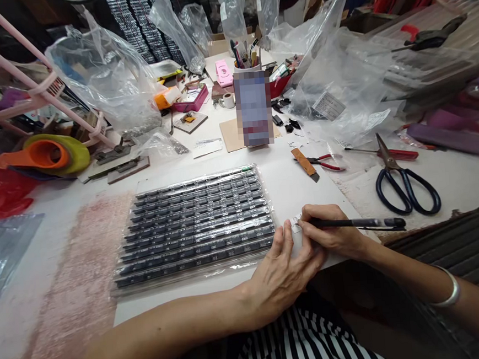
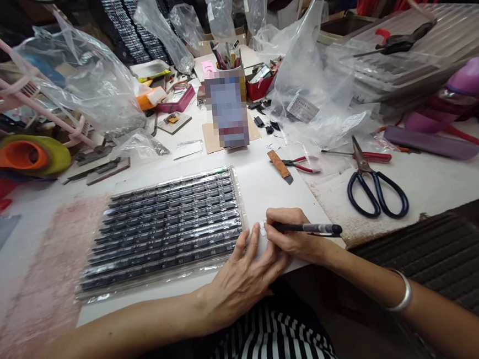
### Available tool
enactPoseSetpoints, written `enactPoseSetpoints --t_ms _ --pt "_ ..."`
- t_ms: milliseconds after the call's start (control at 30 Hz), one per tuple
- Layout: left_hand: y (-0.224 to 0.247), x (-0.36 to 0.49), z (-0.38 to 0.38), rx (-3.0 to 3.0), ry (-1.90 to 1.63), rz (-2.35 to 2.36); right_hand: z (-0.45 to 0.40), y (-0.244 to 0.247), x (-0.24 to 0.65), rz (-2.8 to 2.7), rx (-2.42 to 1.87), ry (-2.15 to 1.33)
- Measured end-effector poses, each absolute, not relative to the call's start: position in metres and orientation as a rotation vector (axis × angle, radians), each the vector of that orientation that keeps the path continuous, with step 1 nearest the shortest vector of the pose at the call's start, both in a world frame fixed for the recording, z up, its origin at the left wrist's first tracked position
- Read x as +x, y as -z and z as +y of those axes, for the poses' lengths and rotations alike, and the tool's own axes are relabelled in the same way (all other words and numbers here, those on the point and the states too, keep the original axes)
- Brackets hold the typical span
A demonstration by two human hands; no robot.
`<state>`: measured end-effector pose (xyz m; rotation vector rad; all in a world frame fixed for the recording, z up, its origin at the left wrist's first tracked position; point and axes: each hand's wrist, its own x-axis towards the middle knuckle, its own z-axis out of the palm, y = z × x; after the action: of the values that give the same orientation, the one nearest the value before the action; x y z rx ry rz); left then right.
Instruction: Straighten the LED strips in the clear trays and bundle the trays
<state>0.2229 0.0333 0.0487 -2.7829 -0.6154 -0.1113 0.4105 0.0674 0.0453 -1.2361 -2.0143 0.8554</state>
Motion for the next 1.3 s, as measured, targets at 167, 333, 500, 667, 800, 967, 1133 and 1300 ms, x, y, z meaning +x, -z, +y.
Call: enactPoseSetpoints --t_ms 167,333,500,667,800,967,1133,1300 --pt "-0.0485 0.2228 0.0337 -2.785 0.109 -0.617 0.0689 -0.046 0.4095 -2.032 -1.217 -0.868" --pt "-0.0485 0.2235 0.0337 -2.77 0.108 -0.62 0.0691 -0.0431 0.4099 -2.029 -1.223 -0.833" --pt "-0.0494 0.224 0.0334 -2.763 0.091 -0.624 0.0687 -0.0423 0.4094 -2.03 -1.254 -0.842" --pt "-0.0484 0.2243 0.0334 -2.774 0.09 -0.625 0.0687 -0.0457 0.4096 -1.953 -1.263 -0.879" --pt "-0.0481 0.2244 0.0329 -2.771 0.087 -0.641 0.0681 -0.0494 0.4102 -1.874 -1.275 -0.889" --pt "-0.0488 0.2243 0.0329 -2.769 0.077 -0.636 0.0665 -0.0485 0.4086 -1.923 -1.284 -0.853" --pt "-0.049 0.2241 0.0331 -2.762 0.082 -0.637 0.0657 -0.0457 0.4086 -1.941 -1.296 -0.835" --pt "-0.0493 0.2235 0.0335 -2.769 0.079 -0.634 0.0659 -0.047 0.4084 -1.947 -1.281 -0.836"
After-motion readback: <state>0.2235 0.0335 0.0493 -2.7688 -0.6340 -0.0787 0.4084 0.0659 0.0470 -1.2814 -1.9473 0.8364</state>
